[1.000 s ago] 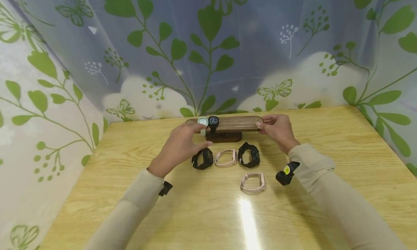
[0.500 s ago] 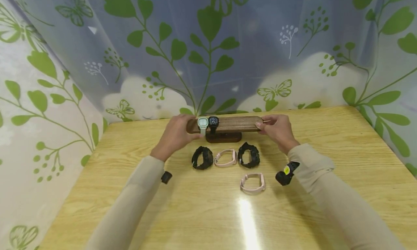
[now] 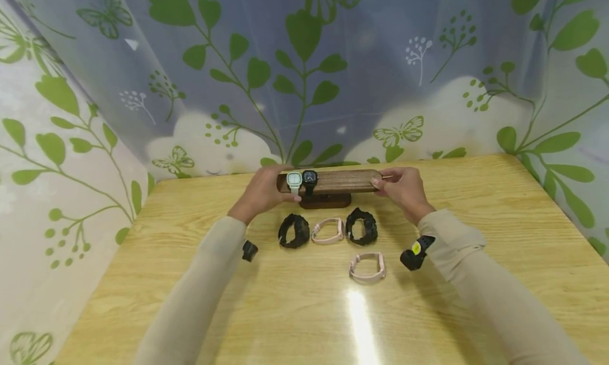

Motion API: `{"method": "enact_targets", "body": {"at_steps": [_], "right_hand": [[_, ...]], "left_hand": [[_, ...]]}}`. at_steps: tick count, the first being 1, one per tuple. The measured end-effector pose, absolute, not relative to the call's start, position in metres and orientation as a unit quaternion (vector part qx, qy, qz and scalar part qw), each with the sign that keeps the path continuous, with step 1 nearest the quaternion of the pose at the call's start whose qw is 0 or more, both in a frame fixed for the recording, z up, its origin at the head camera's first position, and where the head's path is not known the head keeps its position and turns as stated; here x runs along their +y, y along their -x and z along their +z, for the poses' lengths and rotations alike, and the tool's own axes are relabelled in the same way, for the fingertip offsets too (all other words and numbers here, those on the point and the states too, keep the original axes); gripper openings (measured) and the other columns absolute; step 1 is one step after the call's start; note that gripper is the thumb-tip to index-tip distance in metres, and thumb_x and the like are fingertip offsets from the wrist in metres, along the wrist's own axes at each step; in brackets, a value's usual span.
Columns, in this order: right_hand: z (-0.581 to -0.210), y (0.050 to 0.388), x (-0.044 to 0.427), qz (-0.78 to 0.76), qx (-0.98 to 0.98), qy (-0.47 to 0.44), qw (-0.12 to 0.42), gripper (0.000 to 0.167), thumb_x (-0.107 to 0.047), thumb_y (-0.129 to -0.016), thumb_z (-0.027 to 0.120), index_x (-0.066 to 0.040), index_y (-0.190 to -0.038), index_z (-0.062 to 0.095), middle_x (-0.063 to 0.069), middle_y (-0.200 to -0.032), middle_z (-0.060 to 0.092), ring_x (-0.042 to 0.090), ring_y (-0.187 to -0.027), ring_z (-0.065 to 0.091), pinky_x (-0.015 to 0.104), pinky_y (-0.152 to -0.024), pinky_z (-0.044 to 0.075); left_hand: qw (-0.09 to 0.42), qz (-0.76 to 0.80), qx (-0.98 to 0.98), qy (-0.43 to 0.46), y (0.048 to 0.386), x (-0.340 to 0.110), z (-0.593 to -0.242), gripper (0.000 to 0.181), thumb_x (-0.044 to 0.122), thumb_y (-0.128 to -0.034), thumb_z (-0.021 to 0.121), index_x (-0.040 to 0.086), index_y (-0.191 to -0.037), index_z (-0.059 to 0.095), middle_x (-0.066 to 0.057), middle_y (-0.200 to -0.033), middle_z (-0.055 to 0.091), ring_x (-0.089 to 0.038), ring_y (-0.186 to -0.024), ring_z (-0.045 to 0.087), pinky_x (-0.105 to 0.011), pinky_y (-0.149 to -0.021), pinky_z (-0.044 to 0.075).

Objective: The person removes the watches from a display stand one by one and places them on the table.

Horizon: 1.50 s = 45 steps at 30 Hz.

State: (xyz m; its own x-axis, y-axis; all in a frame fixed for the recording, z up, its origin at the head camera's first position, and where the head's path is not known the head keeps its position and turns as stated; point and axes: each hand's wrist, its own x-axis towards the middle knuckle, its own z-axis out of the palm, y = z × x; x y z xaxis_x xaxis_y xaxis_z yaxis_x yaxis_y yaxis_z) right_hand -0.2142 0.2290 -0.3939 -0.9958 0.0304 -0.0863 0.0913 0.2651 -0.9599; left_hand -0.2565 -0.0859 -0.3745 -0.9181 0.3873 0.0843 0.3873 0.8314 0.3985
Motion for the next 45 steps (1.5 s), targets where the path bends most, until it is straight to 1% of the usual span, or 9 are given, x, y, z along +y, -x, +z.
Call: {"method": "enact_targets", "body": {"at_steps": [3,4,10,20,24,29,34,39,45], "right_hand": [[-0.394,0.215,0.229,-0.608,0.792,-0.038,0.028,0.053,-0.014,-0.101,0.065,0.012,-0.143,0.047,0.028,-0.131,0.053,0.008,-0.086,0.073,0.036,-0.093,0.057],[-0.394,0.215,0.229,-0.609,0.791,-0.038,0.028,0.053,-0.013,-0.101,0.065,0.012,-0.143,0.046,0.029,-0.131,0.052,0.008,-0.086,0.073,0.035,-0.093,0.057],[-0.394,0.216,0.229,-0.614,0.788,-0.037,0.028,0.053,-0.013,-0.101,0.064,0.013,-0.144,0.045,0.029,-0.131,0.052,0.006,-0.084,0.072,0.031,-0.09,0.058],[-0.394,0.216,0.229,-0.606,0.794,-0.038,0.03,0.053,-0.014,-0.102,0.064,0.012,-0.144,0.046,0.029,-0.13,0.053,0.006,-0.084,0.072,0.037,-0.094,0.057],[-0.394,0.216,0.229,-0.606,0.794,-0.036,0.03,0.053,-0.014,-0.102,0.064,0.012,-0.144,0.046,0.029,-0.131,0.053,0.004,-0.084,0.072,0.035,-0.093,0.058],[-0.394,0.215,0.229,-0.606,0.794,-0.037,0.03,0.052,-0.014,-0.102,0.064,0.012,-0.143,0.047,0.028,-0.131,0.053,0.005,-0.085,0.072,0.037,-0.094,0.057],[-0.394,0.215,0.23,-0.602,0.797,-0.037,0.026,0.049,-0.012,-0.102,0.064,0.012,-0.141,0.049,0.027,-0.127,0.055,0.01,-0.089,0.073,0.039,-0.094,0.056],[-0.393,0.215,0.23,-0.6,0.799,-0.038,0.028,0.049,-0.013,-0.102,0.064,0.012,-0.142,0.049,0.026,-0.127,0.056,0.011,-0.089,0.073,0.041,-0.095,0.056],[-0.393,0.214,0.229,-0.602,0.797,-0.04,0.029,0.05,-0.013,-0.102,0.064,0.012,-0.142,0.048,0.026,-0.127,0.056,0.011,-0.089,0.074,0.041,-0.096,0.055]], "left_hand": [[0.004,0.213,0.956,-0.202,0.258,-0.085,-0.375,0.078,0.037,-0.0781,0.088,0.011,-0.144,0.057,-0.004,-0.073,0.062,-0.021,-0.069,0.056,-0.037,-0.078,0.051],[0.003,0.214,0.956,-0.203,0.258,-0.084,-0.376,0.077,0.036,-0.0784,0.088,0.011,-0.144,0.057,-0.003,-0.069,0.06,-0.02,-0.066,0.054,-0.037,-0.076,0.05],[-0.003,0.206,0.956,-0.208,0.259,-0.083,-0.377,0.072,0.034,-0.0809,0.087,0.013,-0.143,0.058,0.0,-0.069,0.058,-0.018,-0.066,0.052,-0.036,-0.075,0.048],[-0.013,0.206,0.955,-0.213,0.26,-0.087,-0.378,0.067,0.034,-0.082,0.087,0.013,-0.14,0.062,0.0,-0.066,0.057,-0.017,-0.061,0.05,-0.032,-0.064,0.043],[-0.023,0.211,0.953,-0.217,0.259,-0.091,-0.378,0.065,0.031,-0.0811,0.088,0.012,-0.138,0.063,-0.002,-0.073,0.061,-0.019,-0.064,0.05,-0.034,-0.069,0.046],[-0.026,0.219,0.951,-0.215,0.259,-0.098,-0.378,0.066,0.028,-0.0796,0.09,0.011,-0.137,0.064,-0.007,-0.103,0.071,-0.021,-0.08,0.059,-0.039,-0.083,0.051],[-0.027,0.225,0.952,-0.208,0.26,-0.104,-0.379,0.07,0.028,-0.0784,0.09,0.01,-0.139,0.062,-0.009,-0.123,0.069,-0.025,-0.096,0.063,-0.042,-0.091,0.052],[-0.031,0.233,0.951,-0.203,0.259,-0.11,-0.379,0.07,0.025,-0.0778,0.091,0.008,-0.139,0.062,-0.01,-0.135,0.064,-0.032,-0.117,0.06,-0.047,-0.104,0.047],[-0.025,0.233,0.953,-0.193,0.258,-0.118,-0.38,0.068,0.026,-0.0797,0.09,0.01,-0.139,0.062,-0.009,-0.138,0.062,-0.035,-0.127,0.055,-0.05,-0.11,0.042]]}}
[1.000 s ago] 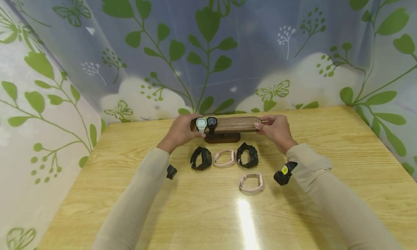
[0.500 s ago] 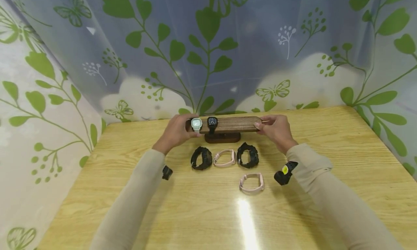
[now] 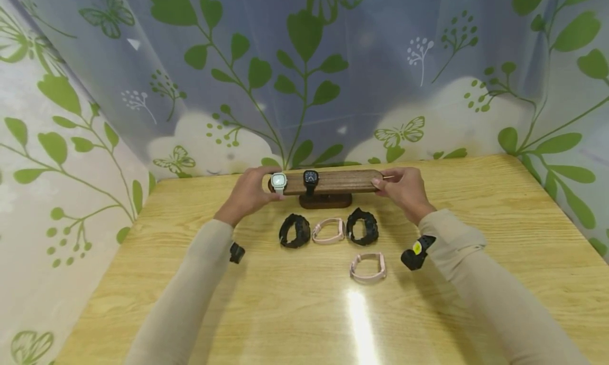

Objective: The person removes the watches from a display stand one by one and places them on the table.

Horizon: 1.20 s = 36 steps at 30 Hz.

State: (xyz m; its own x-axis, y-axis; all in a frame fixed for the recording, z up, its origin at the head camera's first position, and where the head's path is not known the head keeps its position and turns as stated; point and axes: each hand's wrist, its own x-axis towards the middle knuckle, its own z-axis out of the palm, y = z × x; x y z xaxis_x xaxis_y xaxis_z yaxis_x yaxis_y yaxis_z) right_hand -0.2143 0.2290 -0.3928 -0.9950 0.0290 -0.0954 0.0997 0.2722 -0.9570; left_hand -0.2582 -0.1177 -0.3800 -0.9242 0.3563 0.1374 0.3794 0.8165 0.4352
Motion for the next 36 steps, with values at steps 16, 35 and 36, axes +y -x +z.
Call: {"method": "enact_targets", "body": {"at_steps": [16,35,36], "right_hand": [[-0.392,0.213,0.228,-0.602,0.797,-0.042,0.029,0.051,-0.014,-0.102,0.064,0.012,-0.142,0.048,0.027,-0.131,0.054,0.005,-0.084,0.072,0.034,-0.092,0.058],[-0.394,0.216,0.228,-0.613,0.788,-0.041,0.03,0.051,-0.012,-0.101,0.064,0.013,-0.143,0.047,0.029,-0.131,0.054,0.002,-0.083,0.071,0.031,-0.091,0.058],[-0.393,0.216,0.228,-0.613,0.789,-0.041,0.028,0.051,-0.012,-0.101,0.064,0.013,-0.142,0.047,0.029,-0.13,0.054,0.003,-0.083,0.071,0.031,-0.09,0.058]], "left_hand": [[0.025,-0.231,-0.956,0.178,0.255,-0.136,-0.384,0.064,0.025,-0.083,0.087,0.009,-0.139,0.061,-0.012,-0.142,0.059,-0.035,-0.132,0.051,-0.051,-0.114,0.039],[0.025,-0.245,-0.954,0.171,0.24,-0.156,-0.381,0.061,0.021,-0.0834,0.087,0.005,-0.137,0.062,-0.014,-0.139,0.061,-0.037,-0.129,0.054,-0.052,-0.11,0.043],[0.022,-0.246,-0.954,0.17,0.238,-0.157,-0.38,0.061,0.021,-0.0836,0.086,0.006,-0.137,0.062,-0.014,-0.139,0.06,-0.037,-0.129,0.054,-0.052,-0.11,0.043]]}}
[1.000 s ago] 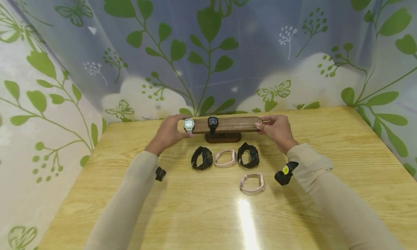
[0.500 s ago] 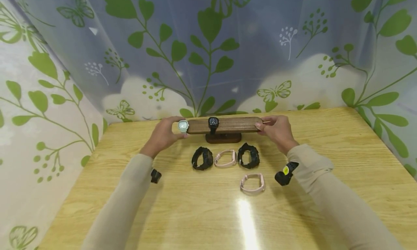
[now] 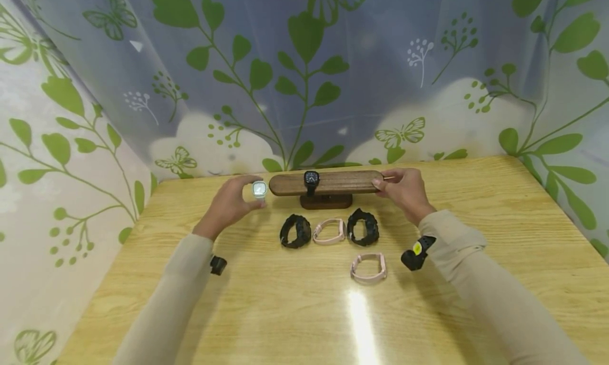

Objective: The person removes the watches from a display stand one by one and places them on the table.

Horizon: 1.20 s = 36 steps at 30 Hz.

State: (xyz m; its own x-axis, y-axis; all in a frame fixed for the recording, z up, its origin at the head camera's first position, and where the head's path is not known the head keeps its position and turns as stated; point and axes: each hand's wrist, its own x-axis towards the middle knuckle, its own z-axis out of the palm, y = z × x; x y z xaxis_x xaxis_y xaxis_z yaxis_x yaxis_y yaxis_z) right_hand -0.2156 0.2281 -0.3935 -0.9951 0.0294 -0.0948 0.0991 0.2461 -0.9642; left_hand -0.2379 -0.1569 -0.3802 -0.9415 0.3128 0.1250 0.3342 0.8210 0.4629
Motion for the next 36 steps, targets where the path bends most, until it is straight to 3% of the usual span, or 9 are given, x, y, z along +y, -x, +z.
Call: {"method": "enact_targets", "body": {"at_steps": [14,25,36], "right_hand": [[-0.393,0.214,0.228,-0.613,0.789,-0.039,0.024,0.049,-0.011,-0.101,0.064,0.013,-0.141,0.049,0.027,-0.128,0.055,0.004,-0.084,0.072,0.041,-0.096,0.056],[-0.393,0.215,0.228,-0.614,0.788,-0.04,0.025,0.051,-0.011,-0.101,0.064,0.013,-0.142,0.047,0.029,-0.131,0.054,0.0,-0.082,0.07,0.031,-0.089,0.059],[-0.394,0.216,0.228,-0.606,0.794,-0.041,0.027,0.049,-0.012,-0.101,0.064,0.013,-0.141,0.049,0.026,-0.126,0.057,0.007,-0.086,0.073,0.034,-0.091,0.058]], "left_hand": [[0.017,-0.226,-0.957,0.18,0.209,-0.159,-0.369,0.061,0.026,-0.0824,0.088,0.01,-0.136,0.064,-0.014,-0.134,0.062,-0.036,-0.119,0.06,-0.054,-0.097,0.052],[0.029,-0.233,-0.948,0.216,0.183,-0.149,-0.359,0.057,0.029,-0.0811,0.089,0.009,-0.13,0.067,-0.01,-0.119,0.066,-0.026,-0.097,0.065,-0.046,-0.082,0.056],[0.025,-0.254,-0.932,0.256,0.162,-0.134,-0.362,0.055,0.027,-0.0818,0.088,0.011,-0.13,0.068,-0.005,-0.114,0.065,-0.023,-0.089,0.063,-0.04,-0.075,0.054]]}}
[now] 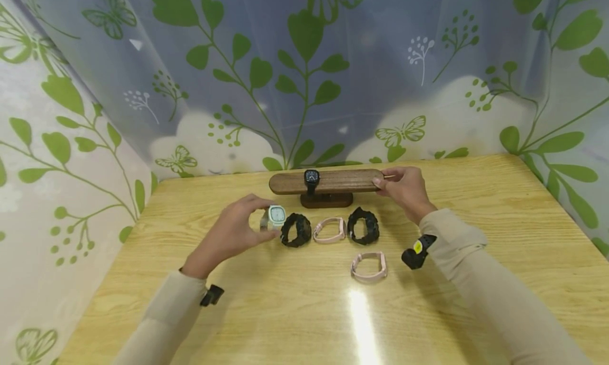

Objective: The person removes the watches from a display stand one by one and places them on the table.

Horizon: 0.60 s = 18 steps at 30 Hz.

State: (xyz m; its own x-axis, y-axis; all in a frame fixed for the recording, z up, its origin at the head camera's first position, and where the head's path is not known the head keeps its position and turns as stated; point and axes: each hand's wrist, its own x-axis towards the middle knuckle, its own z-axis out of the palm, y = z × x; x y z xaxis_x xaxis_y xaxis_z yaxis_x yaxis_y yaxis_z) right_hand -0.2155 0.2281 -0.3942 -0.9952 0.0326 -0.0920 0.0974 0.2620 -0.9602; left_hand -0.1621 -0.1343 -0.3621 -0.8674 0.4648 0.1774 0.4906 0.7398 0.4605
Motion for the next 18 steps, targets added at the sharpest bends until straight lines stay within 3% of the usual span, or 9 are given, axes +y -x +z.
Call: {"method": "enact_targets", "body": {"at_steps": [5,11,18], "right_hand": [[-0.393,0.215,0.228,-0.607,0.793,-0.044,0.029,0.049,-0.012,-0.101,0.064,0.012,-0.141,0.049,0.027,-0.127,0.056,0.007,-0.086,0.073,0.035,-0.092,0.058],[-0.393,0.215,0.227,-0.607,0.793,-0.046,0.032,0.049,-0.012,-0.101,0.064,0.012,-0.141,0.049,0.028,-0.128,0.056,0.007,-0.086,0.073,0.035,-0.093,0.057],[-0.391,0.214,0.227,-0.605,0.794,-0.05,0.032,0.05,-0.013,-0.101,0.064,0.012,-0.141,0.049,0.025,-0.126,0.056,0.009,-0.088,0.073,0.038,-0.094,0.057]], "left_hand": [[0.019,-0.264,-0.926,0.269,0.155,-0.126,-0.363,0.051,0.026,-0.0813,0.088,0.011,-0.126,0.07,-0.005,-0.111,0.065,-0.022,-0.087,0.061,-0.039,-0.073,0.052],[0.009,-0.258,-0.922,0.289,0.147,-0.115,-0.364,0.054,0.027,-0.0804,0.089,0.008,-0.126,0.068,-0.007,-0.113,0.064,-0.022,-0.097,0.063,-0.04,-0.08,0.055],[-0.002,-0.249,-0.917,0.311,0.141,-0.102,-0.37,0.051,0.027,-0.082,0.087,0.005,-0.125,0.069,-0.009,-0.11,0.063,-0.021,-0.089,0.059,-0.035,-0.074,0.053]]}}
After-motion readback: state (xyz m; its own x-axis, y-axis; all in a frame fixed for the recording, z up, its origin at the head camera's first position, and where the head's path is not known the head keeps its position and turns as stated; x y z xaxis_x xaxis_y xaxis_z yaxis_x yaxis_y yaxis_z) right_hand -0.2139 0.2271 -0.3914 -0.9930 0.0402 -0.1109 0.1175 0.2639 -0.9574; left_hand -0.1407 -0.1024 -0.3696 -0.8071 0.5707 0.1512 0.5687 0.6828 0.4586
